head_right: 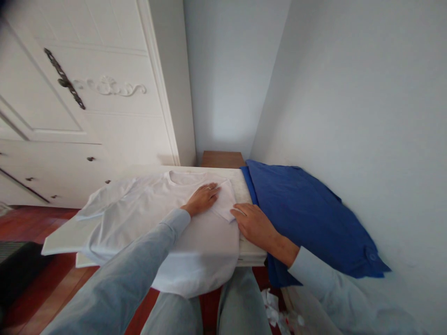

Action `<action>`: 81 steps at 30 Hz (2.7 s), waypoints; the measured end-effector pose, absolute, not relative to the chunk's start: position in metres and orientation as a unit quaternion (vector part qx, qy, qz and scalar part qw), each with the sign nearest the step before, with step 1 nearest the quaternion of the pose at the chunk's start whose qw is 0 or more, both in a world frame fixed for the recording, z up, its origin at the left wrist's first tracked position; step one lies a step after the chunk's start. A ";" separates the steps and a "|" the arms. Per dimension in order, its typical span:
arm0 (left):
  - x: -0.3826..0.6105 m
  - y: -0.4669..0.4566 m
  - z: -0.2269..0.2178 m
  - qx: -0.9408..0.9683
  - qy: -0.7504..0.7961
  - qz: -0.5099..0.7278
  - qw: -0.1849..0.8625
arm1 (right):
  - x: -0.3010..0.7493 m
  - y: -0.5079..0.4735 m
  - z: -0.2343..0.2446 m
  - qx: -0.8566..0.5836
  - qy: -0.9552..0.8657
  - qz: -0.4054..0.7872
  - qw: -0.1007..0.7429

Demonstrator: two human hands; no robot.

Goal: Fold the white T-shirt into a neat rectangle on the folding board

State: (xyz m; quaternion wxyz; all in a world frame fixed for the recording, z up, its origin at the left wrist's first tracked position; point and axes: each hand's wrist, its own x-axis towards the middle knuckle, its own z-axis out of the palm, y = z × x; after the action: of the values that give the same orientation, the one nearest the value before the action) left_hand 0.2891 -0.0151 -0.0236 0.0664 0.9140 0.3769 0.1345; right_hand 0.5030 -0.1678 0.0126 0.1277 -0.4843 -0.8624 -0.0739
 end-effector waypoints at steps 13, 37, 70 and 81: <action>0.289 -0.014 -0.026 0.916 0.373 0.137 0.059 | 0.477 -0.187 0.008 -0.468 -0.876 0.002 0.118; 0.289 -0.016 -0.025 0.915 0.376 0.134 0.057 | 0.485 -0.193 -0.009 -0.529 -0.841 -0.041 0.109; 0.290 -0.017 -0.023 0.916 0.369 0.153 0.043 | 0.465 -0.079 0.020 -0.564 -0.820 -0.042 0.081; 0.292 -0.021 -0.025 0.910 0.385 0.146 0.046 | 0.499 -0.038 -0.012 -0.606 -0.795 0.014 -0.006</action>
State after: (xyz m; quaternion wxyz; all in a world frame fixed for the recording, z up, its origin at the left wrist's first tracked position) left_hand 0.2924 -0.0206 -0.0245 0.0457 0.9104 0.3847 0.1456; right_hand 0.4990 -0.0377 -0.0120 -0.0060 -0.6063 -0.7951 0.0140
